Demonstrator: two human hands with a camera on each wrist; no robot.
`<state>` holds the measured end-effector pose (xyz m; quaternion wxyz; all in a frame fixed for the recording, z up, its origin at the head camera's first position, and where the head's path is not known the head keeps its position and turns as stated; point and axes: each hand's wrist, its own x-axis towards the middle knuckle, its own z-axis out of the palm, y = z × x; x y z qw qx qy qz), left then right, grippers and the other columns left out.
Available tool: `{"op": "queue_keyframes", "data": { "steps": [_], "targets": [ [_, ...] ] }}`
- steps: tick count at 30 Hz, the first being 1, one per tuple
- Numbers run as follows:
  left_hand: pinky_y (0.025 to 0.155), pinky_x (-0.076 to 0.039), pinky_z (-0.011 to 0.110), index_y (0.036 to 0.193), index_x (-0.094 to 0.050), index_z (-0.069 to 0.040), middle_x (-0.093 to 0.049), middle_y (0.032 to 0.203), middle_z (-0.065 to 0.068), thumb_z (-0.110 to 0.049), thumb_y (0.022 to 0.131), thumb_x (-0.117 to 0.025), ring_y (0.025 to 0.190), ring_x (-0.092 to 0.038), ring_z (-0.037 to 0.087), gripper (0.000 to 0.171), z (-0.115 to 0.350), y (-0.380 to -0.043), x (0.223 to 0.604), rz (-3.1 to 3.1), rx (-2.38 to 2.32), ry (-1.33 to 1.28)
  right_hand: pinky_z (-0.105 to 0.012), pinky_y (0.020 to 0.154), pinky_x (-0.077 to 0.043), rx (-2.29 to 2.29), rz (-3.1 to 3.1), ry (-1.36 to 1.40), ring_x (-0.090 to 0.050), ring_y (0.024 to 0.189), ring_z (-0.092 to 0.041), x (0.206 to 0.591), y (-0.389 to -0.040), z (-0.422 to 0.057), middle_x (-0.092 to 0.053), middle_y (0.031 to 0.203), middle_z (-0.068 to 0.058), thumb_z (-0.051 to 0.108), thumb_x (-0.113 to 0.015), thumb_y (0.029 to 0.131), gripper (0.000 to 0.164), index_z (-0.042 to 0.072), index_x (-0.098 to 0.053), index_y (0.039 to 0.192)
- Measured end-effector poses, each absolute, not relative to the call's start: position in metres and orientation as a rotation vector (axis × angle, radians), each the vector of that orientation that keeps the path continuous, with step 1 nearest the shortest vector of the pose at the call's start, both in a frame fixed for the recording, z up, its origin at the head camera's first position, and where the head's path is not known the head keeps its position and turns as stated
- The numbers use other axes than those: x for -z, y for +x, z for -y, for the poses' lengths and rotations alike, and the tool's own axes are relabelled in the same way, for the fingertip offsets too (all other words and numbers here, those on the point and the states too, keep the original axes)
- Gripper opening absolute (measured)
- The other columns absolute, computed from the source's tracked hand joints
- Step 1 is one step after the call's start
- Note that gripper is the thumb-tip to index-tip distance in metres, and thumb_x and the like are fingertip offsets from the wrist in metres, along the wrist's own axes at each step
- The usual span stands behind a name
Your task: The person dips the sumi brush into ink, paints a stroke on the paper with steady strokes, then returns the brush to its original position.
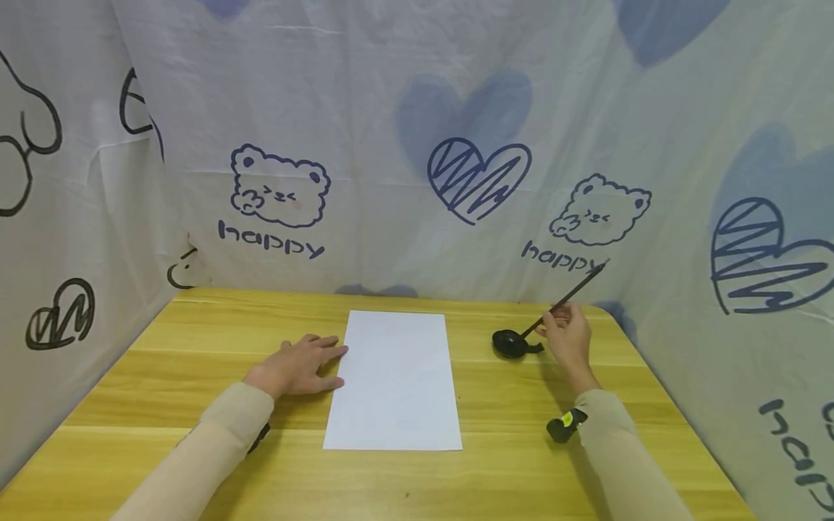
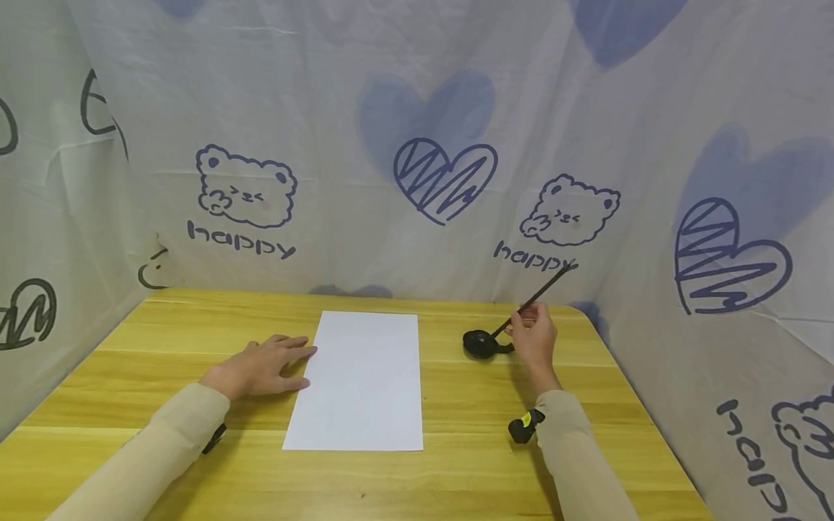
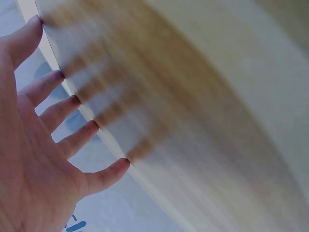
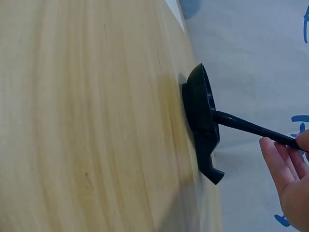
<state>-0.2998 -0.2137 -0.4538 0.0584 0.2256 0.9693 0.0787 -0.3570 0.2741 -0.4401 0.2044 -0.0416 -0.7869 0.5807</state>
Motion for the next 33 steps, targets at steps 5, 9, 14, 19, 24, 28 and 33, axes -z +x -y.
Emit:
{"op": "queue_keyframes", "data": {
  "steps": [5, 9, 14, 19, 24, 28, 33],
  "targets": [
    [0.107, -0.032, 0.083, 0.155, -0.049, -0.017, -0.042, 0.163, 0.017, -0.058, 0.097, -0.062, 0.147, -0.041, 0.047, 0.072, 0.213, -0.300, 0.454, -2.935, -0.237, 0.680, -0.024, 0.078, -0.063, -1.585, 2.194, -0.098, -0.069, 0.094, -0.020, 0.442, -0.355, -0.274, -0.061, 0.118, -0.023, 0.008, -0.057, 0.103, 0.030, -0.006, -0.052, 0.129],
    [0.107, -0.031, 0.083, 0.155, -0.048, -0.017, -0.042, 0.163, 0.017, -0.059, 0.097, -0.061, 0.147, -0.040, 0.047, 0.073, 0.213, -0.301, 0.455, -2.931, -0.235, 0.683, -0.019, 0.073, -0.062, -1.544, 2.200, -0.100, -0.067, 0.086, -0.011, 0.441, -0.353, -0.274, -0.062, 0.115, -0.023, 0.006, -0.057, 0.103, 0.027, -0.006, -0.053, 0.127],
    [0.107, -0.031, 0.083, 0.155, -0.048, -0.017, -0.042, 0.163, 0.017, -0.059, 0.097, -0.061, 0.147, -0.040, 0.047, 0.073, 0.214, -0.301, 0.455, -2.931, -0.232, 0.684, -0.020, 0.074, -0.062, -1.519, 2.185, -0.099, -0.067, 0.086, -0.010, 0.439, -0.353, -0.274, -0.063, 0.113, -0.024, 0.000, -0.056, 0.102, 0.025, -0.007, -0.054, 0.126],
    [0.107, -0.032, 0.083, 0.155, -0.048, -0.018, -0.042, 0.163, 0.016, -0.059, 0.097, -0.061, 0.147, -0.040, 0.046, 0.073, 0.214, -0.300, 0.455, -2.935, -0.227, 0.682, -0.026, 0.080, -0.063, -1.502, 2.169, -0.066, -0.065, 0.087, -0.007, 0.434, -0.354, -0.273, -0.064, 0.116, -0.029, -0.005, -0.055, 0.101, 0.025, -0.007, -0.056, 0.126],
    [0.107, -0.031, 0.083, 0.155, -0.048, -0.017, -0.042, 0.163, 0.016, -0.058, 0.097, -0.061, 0.147, -0.040, 0.046, 0.072, 0.213, -0.299, 0.453, -2.931, -0.230, 0.681, -0.026, 0.081, -0.063, -1.514, 2.137, 0.011, -0.067, 0.090, -0.011, 0.416, -0.343, -0.266, -0.066, 0.117, -0.034, -0.008, -0.056, 0.100, 0.024, -0.009, -0.056, 0.124],
    [0.107, -0.031, 0.083, 0.155, -0.049, -0.016, -0.042, 0.163, 0.017, -0.057, 0.097, -0.062, 0.147, -0.040, 0.047, 0.072, 0.213, -0.299, 0.452, -2.930, -0.236, 0.680, -0.026, 0.079, -0.063, -1.531, 2.115, 0.043, -0.069, 0.090, -0.020, 0.394, -0.327, -0.253, -0.066, 0.113, -0.036, -0.007, -0.059, 0.098, 0.023, -0.012, -0.056, 0.120],
    [0.107, -0.031, 0.083, 0.155, -0.048, -0.016, -0.042, 0.163, 0.017, -0.057, 0.098, -0.062, 0.147, -0.040, 0.047, 0.072, 0.212, -0.298, 0.451, -2.930, -0.239, 0.679, -0.030, 0.076, -0.064, -1.543, 2.084, 0.006, -0.066, 0.084, -0.015, 0.401, -0.337, -0.254, -0.066, 0.108, -0.031, -0.004, -0.062, 0.097, 0.024, -0.012, -0.056, 0.119]
  ]
}}
